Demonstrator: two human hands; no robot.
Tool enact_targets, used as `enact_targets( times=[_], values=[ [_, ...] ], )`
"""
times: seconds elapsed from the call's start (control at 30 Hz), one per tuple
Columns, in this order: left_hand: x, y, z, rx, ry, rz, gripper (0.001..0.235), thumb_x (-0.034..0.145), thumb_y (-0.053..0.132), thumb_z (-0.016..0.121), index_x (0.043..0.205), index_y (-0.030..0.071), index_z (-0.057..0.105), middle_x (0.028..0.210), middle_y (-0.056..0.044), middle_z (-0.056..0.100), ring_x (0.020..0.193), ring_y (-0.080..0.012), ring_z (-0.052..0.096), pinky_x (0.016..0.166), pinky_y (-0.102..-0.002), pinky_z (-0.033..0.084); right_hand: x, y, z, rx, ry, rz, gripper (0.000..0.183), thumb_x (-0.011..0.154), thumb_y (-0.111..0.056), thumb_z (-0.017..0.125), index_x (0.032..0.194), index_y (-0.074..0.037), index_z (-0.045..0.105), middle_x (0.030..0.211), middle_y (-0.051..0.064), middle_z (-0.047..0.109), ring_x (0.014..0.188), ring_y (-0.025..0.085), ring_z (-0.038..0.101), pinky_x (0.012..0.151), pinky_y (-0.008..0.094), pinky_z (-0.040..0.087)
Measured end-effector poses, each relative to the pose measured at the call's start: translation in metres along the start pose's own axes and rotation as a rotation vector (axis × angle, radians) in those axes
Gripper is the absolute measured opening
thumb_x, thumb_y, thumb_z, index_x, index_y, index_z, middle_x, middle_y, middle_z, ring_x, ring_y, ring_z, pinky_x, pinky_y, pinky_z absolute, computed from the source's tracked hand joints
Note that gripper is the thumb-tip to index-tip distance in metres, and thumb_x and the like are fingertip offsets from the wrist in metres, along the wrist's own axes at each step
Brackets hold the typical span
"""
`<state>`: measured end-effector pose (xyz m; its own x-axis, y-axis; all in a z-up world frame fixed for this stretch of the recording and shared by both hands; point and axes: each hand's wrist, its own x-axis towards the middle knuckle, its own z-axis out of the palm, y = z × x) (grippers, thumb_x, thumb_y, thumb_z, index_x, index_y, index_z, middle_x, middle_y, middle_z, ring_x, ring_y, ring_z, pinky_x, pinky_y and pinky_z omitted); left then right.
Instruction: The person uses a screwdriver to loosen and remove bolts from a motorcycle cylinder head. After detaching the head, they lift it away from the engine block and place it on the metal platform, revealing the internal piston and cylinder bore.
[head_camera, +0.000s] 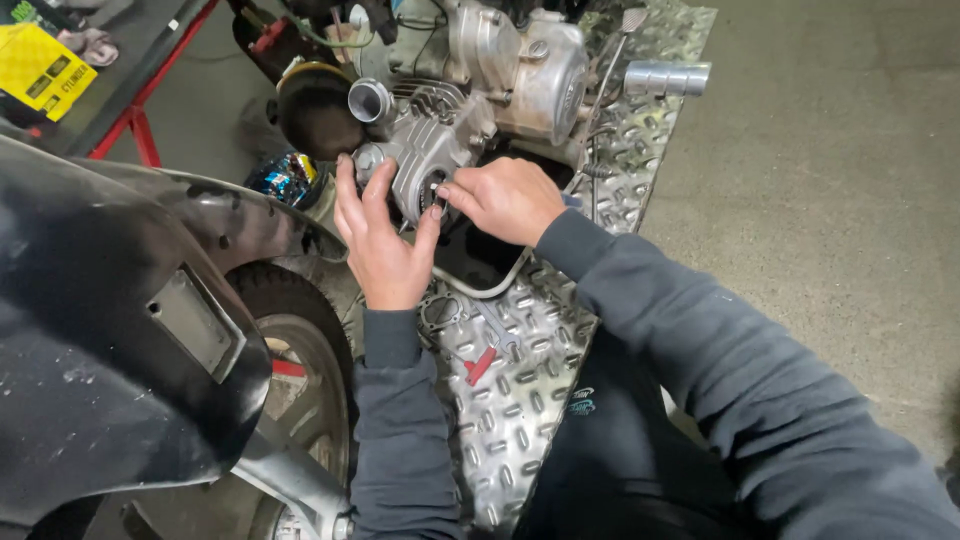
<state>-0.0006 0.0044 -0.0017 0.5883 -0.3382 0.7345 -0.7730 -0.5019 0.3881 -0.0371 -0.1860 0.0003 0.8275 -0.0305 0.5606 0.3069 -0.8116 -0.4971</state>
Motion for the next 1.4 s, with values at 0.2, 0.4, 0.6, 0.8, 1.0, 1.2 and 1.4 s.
enact_targets(
  times=[0.2, 0.4, 0.6, 0.8, 1.0, 1.2, 1.4],
  values=[
    [0.002, 0.0, 0.001, -0.011, 0.012, 0.01, 0.072, 0.086, 0.019, 0.085, 0.149, 0.014, 0.05, 0.165, -0.022, 0.03, 0.148, -0.0458, 0.036, 0.12, -0.051, 0.038, -0.001, -0.003, 0.003, -0.037, 0.014, 0.056, 0.044, 0.1, -0.043, 0.06, 0.077, -0.007, 0.069, 0.068, 0.019, 0.065, 0.067, 0.044, 0.063, 0.058, 0.055, 0.047],
    [0.004, 0.004, 0.002, -0.009, 0.012, -0.018, 0.069, 0.088, 0.022, 0.085, 0.147, 0.014, 0.051, 0.165, -0.022, 0.031, 0.146, -0.046, 0.037, 0.118, -0.051, 0.039, 0.01, 0.015, 0.003, 0.126, -0.146, 0.098, 0.044, 0.101, -0.043, 0.057, 0.082, -0.006, 0.072, 0.07, 0.02, 0.065, 0.068, 0.043, 0.063, 0.06, 0.051, 0.048],
    [0.002, 0.005, 0.011, 0.038, 0.076, -0.014, 0.064, 0.092, 0.027, 0.085, 0.145, 0.014, 0.052, 0.164, -0.02, 0.033, 0.146, -0.0448, 0.039, 0.118, -0.052, 0.04, 0.002, 0.009, 0.011, 0.226, -0.12, 0.142, 0.042, 0.1, -0.043, 0.058, 0.086, -0.006, 0.073, 0.072, 0.019, 0.066, 0.067, 0.04, 0.065, 0.06, 0.047, 0.05],
    [0.005, 0.005, 0.007, 0.034, 0.053, -0.02, 0.065, 0.088, 0.029, 0.084, 0.143, 0.014, 0.054, 0.163, -0.021, 0.034, 0.143, -0.0454, 0.04, 0.113, -0.052, 0.042, 0.005, 0.008, 0.001, 0.111, -0.06, 0.095, 0.042, 0.1, -0.042, 0.059, 0.08, -0.008, 0.072, 0.068, 0.017, 0.066, 0.063, 0.04, 0.065, 0.058, 0.05, 0.05],
    [0.006, 0.001, 0.005, 0.01, 0.028, -0.012, 0.069, 0.085, 0.028, 0.085, 0.144, 0.013, 0.053, 0.163, -0.022, 0.033, 0.144, -0.0454, 0.039, 0.115, -0.051, 0.04, 0.01, 0.008, -0.007, -0.104, -0.009, -0.07, 0.04, 0.098, -0.043, 0.062, 0.076, -0.01, 0.072, 0.066, 0.017, 0.066, 0.063, 0.041, 0.064, 0.056, 0.054, 0.049],
    [-0.004, -0.006, 0.006, -0.039, 0.001, -0.043, 0.055, 0.102, 0.044, 0.056, 0.149, 0.014, 0.052, 0.167, -0.022, 0.032, 0.149, -0.0454, 0.037, 0.122, -0.052, 0.034, 0.0, 0.011, 0.013, 0.086, -0.097, 0.073, 0.043, 0.1, -0.043, 0.059, 0.079, -0.007, 0.071, 0.066, 0.018, 0.064, 0.062, 0.04, 0.063, 0.057, 0.051, 0.048],
    [0.001, -0.003, 0.002, -0.103, 0.007, -0.053, 0.066, 0.112, 0.061, 0.025, 0.149, 0.014, 0.054, 0.166, -0.023, 0.033, 0.148, -0.0456, 0.037, 0.121, -0.052, 0.032, 0.003, 0.007, 0.011, 0.308, -0.145, 0.245, 0.05, 0.101, -0.046, 0.055, 0.078, -0.005, 0.068, 0.065, 0.016, 0.065, 0.061, 0.038, 0.064, 0.06, 0.046, 0.051]
  ],
)
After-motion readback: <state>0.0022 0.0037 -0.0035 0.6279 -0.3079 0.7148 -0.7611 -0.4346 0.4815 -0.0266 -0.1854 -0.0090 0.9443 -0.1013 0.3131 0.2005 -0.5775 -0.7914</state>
